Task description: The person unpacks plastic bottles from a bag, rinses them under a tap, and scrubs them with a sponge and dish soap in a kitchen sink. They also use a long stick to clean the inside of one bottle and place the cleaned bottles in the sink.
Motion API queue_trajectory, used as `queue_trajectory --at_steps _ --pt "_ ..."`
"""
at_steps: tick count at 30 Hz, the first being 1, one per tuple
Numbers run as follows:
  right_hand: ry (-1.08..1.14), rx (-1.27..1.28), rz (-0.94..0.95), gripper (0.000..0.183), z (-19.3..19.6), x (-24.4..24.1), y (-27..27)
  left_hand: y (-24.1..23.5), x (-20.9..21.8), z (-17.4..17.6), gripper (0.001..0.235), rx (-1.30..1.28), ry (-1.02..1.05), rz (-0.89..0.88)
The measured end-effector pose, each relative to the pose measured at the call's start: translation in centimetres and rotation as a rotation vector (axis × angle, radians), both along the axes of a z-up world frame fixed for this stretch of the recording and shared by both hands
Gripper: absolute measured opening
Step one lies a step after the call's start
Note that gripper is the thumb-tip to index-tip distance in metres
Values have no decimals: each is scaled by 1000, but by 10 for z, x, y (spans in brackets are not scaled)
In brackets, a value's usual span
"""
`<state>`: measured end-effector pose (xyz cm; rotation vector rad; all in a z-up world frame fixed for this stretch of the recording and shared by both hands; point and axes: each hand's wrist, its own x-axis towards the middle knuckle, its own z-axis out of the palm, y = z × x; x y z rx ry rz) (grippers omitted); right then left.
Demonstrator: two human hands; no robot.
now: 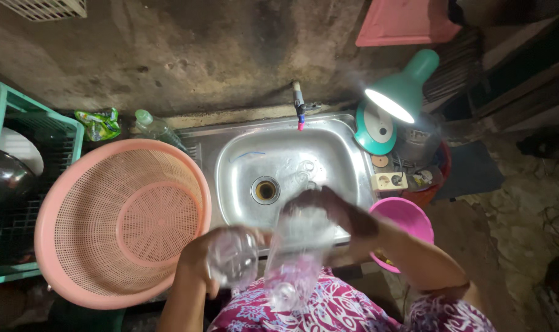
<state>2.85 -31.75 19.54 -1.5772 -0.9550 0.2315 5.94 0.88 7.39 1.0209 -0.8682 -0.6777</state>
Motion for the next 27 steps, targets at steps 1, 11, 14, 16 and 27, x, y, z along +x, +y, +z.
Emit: queue_trajectory --at_steps 1,11,14,16,27 --pt "551 554 200 92 -24 29 2 -3 10 -8 103 68 23 107" --pt "1636 902 -596 108 -227 130 -13 -63 90 -71 111 207 5 774" --pt "1657 897 -648 108 -274 131 -8 -76 94 -87 108 176 115 790" --pt "1756 1012 -624 105 -308 138 -3 -78 90 -93 104 190 12 883" --pt "2013 1322 -881 82 -437 206 40 -61 61 -63 98 569 -361 1084"
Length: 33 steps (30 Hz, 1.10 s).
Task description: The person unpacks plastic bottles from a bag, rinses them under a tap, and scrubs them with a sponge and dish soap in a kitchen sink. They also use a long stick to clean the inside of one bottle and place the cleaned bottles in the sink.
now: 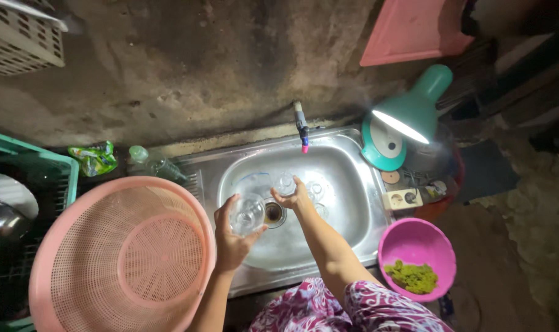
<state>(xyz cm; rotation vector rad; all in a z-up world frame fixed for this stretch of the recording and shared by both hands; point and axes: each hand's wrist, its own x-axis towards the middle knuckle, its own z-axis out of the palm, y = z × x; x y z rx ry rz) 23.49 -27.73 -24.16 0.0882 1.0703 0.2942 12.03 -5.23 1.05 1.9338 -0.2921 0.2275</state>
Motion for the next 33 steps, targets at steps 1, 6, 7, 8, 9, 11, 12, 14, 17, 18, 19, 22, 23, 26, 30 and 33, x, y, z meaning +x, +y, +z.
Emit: queue_trajectory --at_steps 1,6,7,8,9,11,12,14,17,18,19,22,23,26,30,33 --pt "-13 -28 -11 78 -3 3 0 0 -1 2 97 -1 15 -3" --pt "22 -53 -111 71 -19 4 -4 -2 -3 -3 95 -72 76 -13" --pt "32 -39 -129 71 -22 6 -5 -3 -1 -6 95 -97 82 -18" --pt "41 -25 -146 72 -25 9 -7 -4 1 -8 95 -96 92 -26" --pt "31 -41 -133 72 -29 10 -7 -4 1 -11 95 -95 102 -34" --pt "8 -74 -106 73 -34 12 -8 -6 3 -16 95 -102 117 -44" --pt "13 -52 -121 77 -36 11 -8 -6 3 -18 94 -110 123 -46" --pt "20 -11 -153 84 -38 9 -7 -8 3 -24 94 -99 139 -37" --pt "81 -48 -180 100 -29 9 -7 -13 8 -37 96 -39 157 6" --pt "93 -61 -184 105 -24 7 -7 -15 10 -44 97 -17 158 26" --pt "104 -74 -188 110 -18 2 -5 -17 11 -50 98 4 159 45" --pt "91 -65 -191 121 13 -16 -2 -27 19 -73 102 58 159 119" --pt "78 -55 -190 123 27 -21 -2 -30 22 -81 103 74 170 125" --pt "-59 -262 17 111 79 -52 3 -39 34 -103 104 121 185 127" --pt "-719 -1482 633 70 166 -90 -4 -46 44 -121 100 168 100 -3" --pt "-1076 -1953 936 58 219 -94 -15 -60 46 -129 93 160 100 -99"
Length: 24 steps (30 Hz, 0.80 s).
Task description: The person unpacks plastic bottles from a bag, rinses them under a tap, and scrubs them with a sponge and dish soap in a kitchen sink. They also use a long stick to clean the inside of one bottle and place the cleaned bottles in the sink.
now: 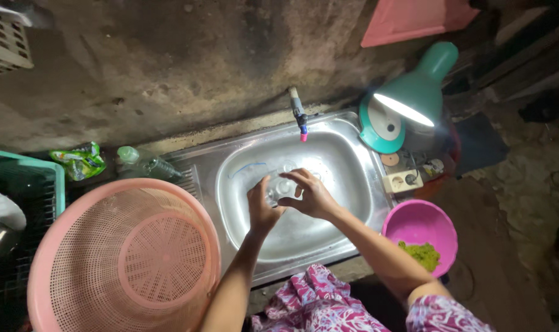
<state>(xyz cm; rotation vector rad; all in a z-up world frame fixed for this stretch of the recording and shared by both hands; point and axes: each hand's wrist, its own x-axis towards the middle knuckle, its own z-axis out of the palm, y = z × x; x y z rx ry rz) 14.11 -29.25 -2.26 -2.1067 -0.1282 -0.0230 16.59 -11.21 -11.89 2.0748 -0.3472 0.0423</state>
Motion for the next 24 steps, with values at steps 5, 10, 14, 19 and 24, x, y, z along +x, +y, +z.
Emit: queue_trajectory --at_steps 5,10,14,19,24 --pt "-50 -195 74 35 7 7 -8 -14 -4 -18 102 -5 -10 -106" --pt "-13 -310 -1 38 -67 17 -9 6 -15 -40 94 149 -27 -40" --pt "63 -423 -2 37 -128 19 -4 35 -37 -43 91 153 25 -68" --pt "78 -513 -18 37 -170 16 -1 55 -63 -27 89 182 56 -77" --pt "86 -540 -44 36 -191 8 -4 65 -73 -13 87 169 100 -83"
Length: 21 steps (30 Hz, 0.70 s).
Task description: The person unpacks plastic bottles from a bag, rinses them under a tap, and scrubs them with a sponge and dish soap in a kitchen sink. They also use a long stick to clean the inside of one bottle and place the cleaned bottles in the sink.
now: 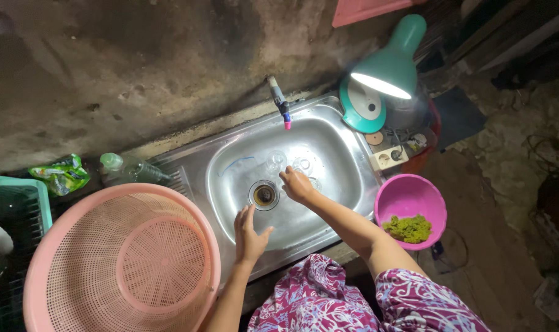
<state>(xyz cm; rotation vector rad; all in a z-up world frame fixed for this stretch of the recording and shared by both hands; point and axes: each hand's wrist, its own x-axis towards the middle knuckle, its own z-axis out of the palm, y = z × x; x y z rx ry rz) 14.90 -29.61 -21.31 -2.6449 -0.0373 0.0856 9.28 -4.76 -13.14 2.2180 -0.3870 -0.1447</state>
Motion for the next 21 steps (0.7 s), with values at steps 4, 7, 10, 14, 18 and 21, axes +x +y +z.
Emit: queue_trajectory --at_steps 4,7,10,14,18,21 --pt "-11 -25 -36 36 3 0 -2 2 0 10 86 -19 13 -9" --pt "8 -38 -64 41 17 -5 -2 3 1 17 86 -27 -4 -39" --pt "-90 -15 -97 55 33 -18 1 6 3 20 86 -38 -67 -88" --pt "-179 4 -194 38 60 -39 11 5 16 33 83 3 -152 -177" --pt "-291 94 -210 19 95 -95 45 13 20 59 67 6 -276 -348" --pt "-381 132 -281 10 127 -162 73 22 8 75 51 10 -350 -440"
